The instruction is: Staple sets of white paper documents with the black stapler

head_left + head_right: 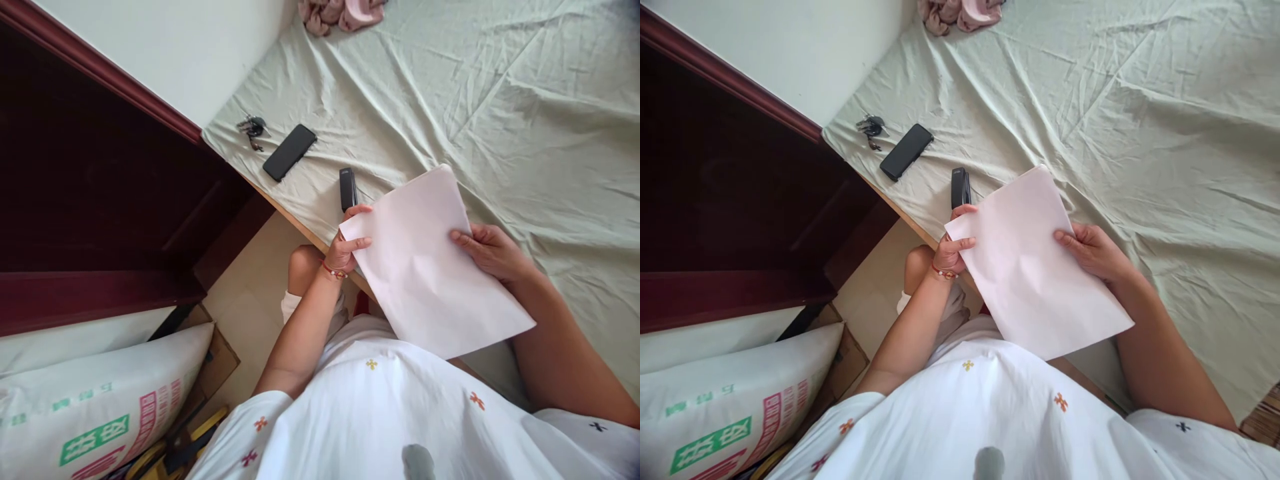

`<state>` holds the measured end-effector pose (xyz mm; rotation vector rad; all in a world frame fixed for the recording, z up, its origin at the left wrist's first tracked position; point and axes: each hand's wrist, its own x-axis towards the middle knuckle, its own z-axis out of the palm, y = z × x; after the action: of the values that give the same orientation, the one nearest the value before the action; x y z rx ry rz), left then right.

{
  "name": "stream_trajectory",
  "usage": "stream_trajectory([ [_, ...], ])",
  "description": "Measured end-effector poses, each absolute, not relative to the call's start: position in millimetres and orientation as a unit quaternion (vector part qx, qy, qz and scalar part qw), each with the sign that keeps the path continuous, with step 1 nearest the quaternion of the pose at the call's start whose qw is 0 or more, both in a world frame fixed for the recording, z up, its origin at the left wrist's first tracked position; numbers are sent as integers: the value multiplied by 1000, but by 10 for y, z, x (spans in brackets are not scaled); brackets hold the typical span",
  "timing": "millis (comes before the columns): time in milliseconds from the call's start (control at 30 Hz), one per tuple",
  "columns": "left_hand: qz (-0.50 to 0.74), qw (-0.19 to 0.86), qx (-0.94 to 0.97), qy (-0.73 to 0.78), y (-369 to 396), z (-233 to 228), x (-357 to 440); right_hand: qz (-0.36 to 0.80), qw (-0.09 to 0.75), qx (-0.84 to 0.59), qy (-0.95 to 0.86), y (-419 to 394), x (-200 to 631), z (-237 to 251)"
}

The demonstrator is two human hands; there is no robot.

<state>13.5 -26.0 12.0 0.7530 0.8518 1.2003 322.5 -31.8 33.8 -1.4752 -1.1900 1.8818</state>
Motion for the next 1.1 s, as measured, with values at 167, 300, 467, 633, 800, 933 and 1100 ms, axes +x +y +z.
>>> stream_trajectory([
  [167, 539, 662, 338, 396, -262, 111, 154, 693, 255, -513, -437, -313, 3198, 371],
  [300, 547, 634, 333, 433, -243, 96, 203, 702, 266, -508, -422, -310, 3207, 359],
  [467, 569, 592, 342, 457, -262, 64, 259, 661, 280, -534, -446, -310, 3209, 291],
  [633, 556, 563, 378, 481, -370, 25, 272, 556, 299, -586, -508, -315, 3215, 242],
  [800, 526, 497, 398, 564, -463, -38, 258, 537, 275, -574, -554, -313, 3209, 255],
  [933, 535, 475, 383, 584, -484, -100, 255, 538, 289, -571, -548, -309, 3197, 217],
  [1100, 567, 475, 343, 579, -495, -159, 266, 567, 305, -565, -517, -322, 3197, 142],
])
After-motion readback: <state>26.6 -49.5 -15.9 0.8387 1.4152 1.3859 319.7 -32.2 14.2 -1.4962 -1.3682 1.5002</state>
